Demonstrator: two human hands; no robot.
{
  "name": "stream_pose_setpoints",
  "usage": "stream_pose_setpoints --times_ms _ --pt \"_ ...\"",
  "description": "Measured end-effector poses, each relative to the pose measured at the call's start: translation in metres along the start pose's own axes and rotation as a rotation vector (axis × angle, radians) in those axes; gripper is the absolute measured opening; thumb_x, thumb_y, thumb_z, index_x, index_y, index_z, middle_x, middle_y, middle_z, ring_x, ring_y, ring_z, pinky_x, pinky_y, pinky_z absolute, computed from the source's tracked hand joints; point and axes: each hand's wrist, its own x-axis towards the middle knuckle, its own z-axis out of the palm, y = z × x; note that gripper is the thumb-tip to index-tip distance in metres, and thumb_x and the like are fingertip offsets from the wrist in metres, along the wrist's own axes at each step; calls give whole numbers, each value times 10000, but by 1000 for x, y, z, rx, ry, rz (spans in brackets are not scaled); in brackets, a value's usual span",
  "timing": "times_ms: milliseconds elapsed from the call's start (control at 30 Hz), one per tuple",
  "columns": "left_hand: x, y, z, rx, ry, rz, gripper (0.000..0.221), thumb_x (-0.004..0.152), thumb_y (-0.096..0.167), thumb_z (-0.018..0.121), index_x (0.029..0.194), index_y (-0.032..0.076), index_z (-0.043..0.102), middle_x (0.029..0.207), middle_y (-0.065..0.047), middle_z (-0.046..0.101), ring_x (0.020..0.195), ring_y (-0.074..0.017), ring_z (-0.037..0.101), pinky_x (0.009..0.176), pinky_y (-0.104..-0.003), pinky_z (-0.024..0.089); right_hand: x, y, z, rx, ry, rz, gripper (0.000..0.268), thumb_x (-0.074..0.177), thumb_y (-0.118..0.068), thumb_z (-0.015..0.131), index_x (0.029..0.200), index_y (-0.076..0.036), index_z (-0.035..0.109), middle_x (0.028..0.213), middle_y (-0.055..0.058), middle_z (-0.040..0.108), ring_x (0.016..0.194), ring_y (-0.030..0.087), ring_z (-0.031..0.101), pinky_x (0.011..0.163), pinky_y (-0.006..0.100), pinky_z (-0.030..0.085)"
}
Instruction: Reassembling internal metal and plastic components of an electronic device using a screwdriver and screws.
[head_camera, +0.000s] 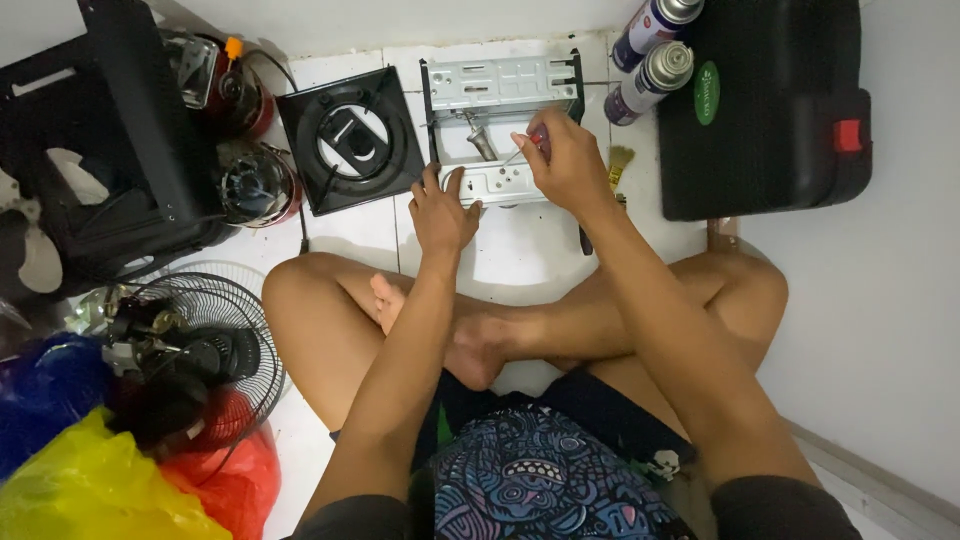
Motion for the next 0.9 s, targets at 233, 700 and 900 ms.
stream_pose_setpoints --times_ms 233,700,900 --pt "5 -4 7 14 -34 -31 632 909 433 736 1484 260 541 1529 -49 340 1379 -359 409 1156 -544 399 2 3 1 -32 -50 16 215 1078 -234 672 1100 -25 629 894 205 650 737 291 695 640 307 575" --pt "1 -2 2 2 -5 -18 629 903 401 756 1479 245 554 1515 -88 383 1360 -391 443 1133 -571 417 0 -4 -2 -42 -10 -39 199 1082 -194 640 1053 0 608 817 214 643 679 301 685 578 330 560" --pt "-1 -1 -2 -35 -12 -19 622 912 385 755 1481 237 553 1518 -78 373 1361 -384 433 1141 -571 405 1 2 -1 -32 -4 -95 139 1042 -135 689 1036 -14 622 808 178 635 662 281 671 575 311 549"
